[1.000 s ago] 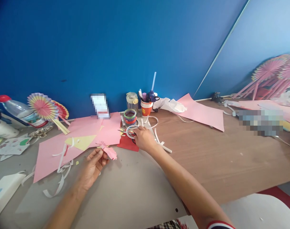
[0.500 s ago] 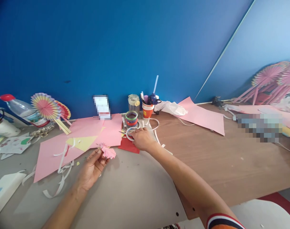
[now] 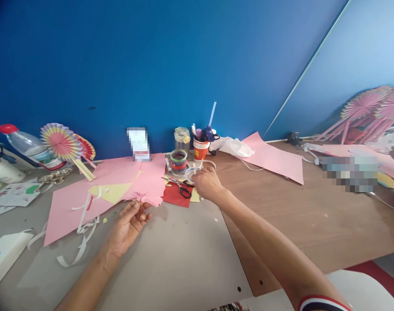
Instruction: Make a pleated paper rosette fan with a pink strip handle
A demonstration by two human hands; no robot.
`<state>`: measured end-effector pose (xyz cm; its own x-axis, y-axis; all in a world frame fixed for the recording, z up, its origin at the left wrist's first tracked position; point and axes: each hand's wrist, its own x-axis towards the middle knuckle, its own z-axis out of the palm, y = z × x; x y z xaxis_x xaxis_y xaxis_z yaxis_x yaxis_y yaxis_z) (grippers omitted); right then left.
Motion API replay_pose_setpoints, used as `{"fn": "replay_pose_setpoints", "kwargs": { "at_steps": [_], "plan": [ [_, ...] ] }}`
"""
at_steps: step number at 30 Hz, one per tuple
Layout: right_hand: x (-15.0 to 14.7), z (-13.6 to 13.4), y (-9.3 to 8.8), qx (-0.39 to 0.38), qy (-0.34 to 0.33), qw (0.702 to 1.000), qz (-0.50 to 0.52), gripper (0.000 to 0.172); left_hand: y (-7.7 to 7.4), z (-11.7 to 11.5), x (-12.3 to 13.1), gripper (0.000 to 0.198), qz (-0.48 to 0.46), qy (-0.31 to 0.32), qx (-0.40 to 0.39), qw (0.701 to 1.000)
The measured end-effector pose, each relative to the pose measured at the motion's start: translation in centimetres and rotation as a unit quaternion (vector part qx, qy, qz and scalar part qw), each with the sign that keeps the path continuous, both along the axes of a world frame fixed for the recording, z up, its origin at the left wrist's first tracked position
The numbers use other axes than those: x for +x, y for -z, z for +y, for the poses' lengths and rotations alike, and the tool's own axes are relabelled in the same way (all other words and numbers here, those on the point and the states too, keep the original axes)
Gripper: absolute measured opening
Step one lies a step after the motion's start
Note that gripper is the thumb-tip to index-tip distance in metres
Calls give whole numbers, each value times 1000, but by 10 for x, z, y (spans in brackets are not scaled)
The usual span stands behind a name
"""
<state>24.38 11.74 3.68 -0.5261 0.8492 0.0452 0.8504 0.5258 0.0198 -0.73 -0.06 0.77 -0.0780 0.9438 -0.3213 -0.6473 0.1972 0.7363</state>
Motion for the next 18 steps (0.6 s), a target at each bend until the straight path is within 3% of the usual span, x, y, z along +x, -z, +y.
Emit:
{"fn": "replay_pose_setpoints", "kwargs": {
  "at_steps": [6,13,18],
  "plan": [
    [-8,4,9,15,69,997,23,32,2,-2,5,23,34,26,-6,999],
    [-29,-17,13,-43,36,998,24,29,3,-3,9,21,36,38,-11,999],
    [-38,-17,16,-57,40,997,16,29,3,-6,9,22,41,46,-16,998]
  ]
}}
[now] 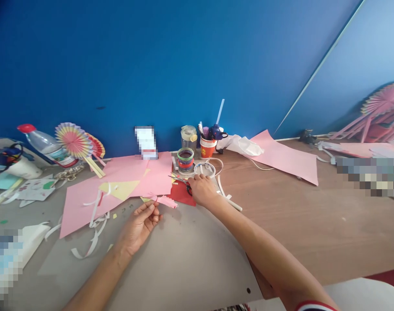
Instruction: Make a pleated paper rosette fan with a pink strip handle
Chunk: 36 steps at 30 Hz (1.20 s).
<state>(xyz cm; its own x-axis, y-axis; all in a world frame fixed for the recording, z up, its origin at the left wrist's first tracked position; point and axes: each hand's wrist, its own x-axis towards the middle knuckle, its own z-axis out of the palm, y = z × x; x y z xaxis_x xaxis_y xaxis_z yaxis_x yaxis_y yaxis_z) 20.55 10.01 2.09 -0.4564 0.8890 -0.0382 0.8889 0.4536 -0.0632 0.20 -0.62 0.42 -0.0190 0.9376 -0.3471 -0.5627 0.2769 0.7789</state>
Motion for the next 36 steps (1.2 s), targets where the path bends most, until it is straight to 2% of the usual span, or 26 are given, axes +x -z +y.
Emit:
{"fn": "replay_pose_setpoints", "kwargs": {
  "at_steps": [6,11,15,17,18,19,20,22,23,24,26,28,30,33,36],
  "plan": [
    [-4,6,-3,-18,-6,1000,19,28,-1,-2,1,25,-3,9,3,1000],
    [0,11,-2,-66,13,994,86,25,-1,-1,3,25,-13,4,0,1000],
    [7,16,-4,-127,35,978,161,27,-2,-1,4,23,-17,2,2,1000],
    [11,13,-8,-177,27,956,233,31,-2,-1,3,23,-19,1,0,1000],
    [14,11,-11,-218,16,931,292,34,-2,-1,3,23,-22,1,0,1000],
    [16,7,-13,-277,0,881,383,37,-2,-1,3,22,-24,2,0,1000],
    [19,2,-16,-344,-20,810,475,41,-2,-1,2,22,-27,4,1,1000],
    [23,-9,-19,-453,-53,676,579,44,-1,-1,2,21,-29,7,4,1000],
    [25,-14,-19,-494,-67,628,598,44,-1,-1,2,21,-29,7,5,1000],
    [27,-18,-19,-523,-75,594,607,42,-1,-1,2,21,-29,7,5,1000],
    [29,-24,-18,-554,-77,556,615,38,-2,-1,3,21,-27,7,5,1000],
    [30,-27,-17,-554,-61,549,623,32,-2,-1,3,21,-26,4,4,1000],
    [31,-27,-18,-544,-49,556,627,29,-2,-1,2,21,-27,1,2,1000],
    [33,-27,-23,-537,-55,567,621,35,-2,0,0,20,-32,-4,1,999],
    [33,-29,-29,-506,-38,607,612,41,-2,1,-3,20,-41,-9,4,999]
  ]
}}
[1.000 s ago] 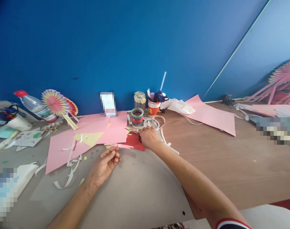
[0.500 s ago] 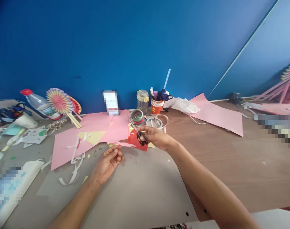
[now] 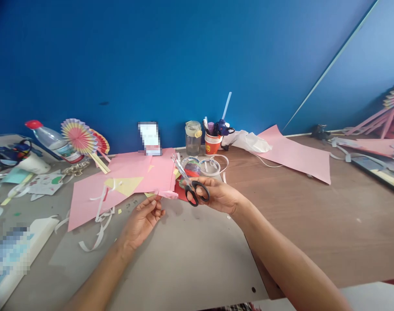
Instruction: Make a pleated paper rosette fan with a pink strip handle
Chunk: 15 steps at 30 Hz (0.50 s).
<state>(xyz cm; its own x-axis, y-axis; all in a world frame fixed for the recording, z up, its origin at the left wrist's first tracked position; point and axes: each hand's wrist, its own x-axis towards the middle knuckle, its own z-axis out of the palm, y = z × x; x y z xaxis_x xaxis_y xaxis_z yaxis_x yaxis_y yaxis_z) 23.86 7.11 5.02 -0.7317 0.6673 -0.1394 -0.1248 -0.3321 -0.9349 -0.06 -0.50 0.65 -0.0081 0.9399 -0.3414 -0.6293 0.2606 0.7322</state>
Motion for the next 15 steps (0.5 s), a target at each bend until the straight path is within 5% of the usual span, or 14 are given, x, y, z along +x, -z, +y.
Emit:
{"fn": "replay_pose_setpoints", "kwargs": {
  "at_steps": [6,9,15],
  "plan": [
    [6,3,-6,65,39,991,-112,66,-5,0,-4,27,-27,-53,11,998],
    [14,6,-4,95,38,985,-136,64,-9,2,-10,22,-43,-94,9,995],
    [28,-2,7,74,-87,989,-95,57,-18,10,-33,6,-87,-198,60,975]
  ]
}}
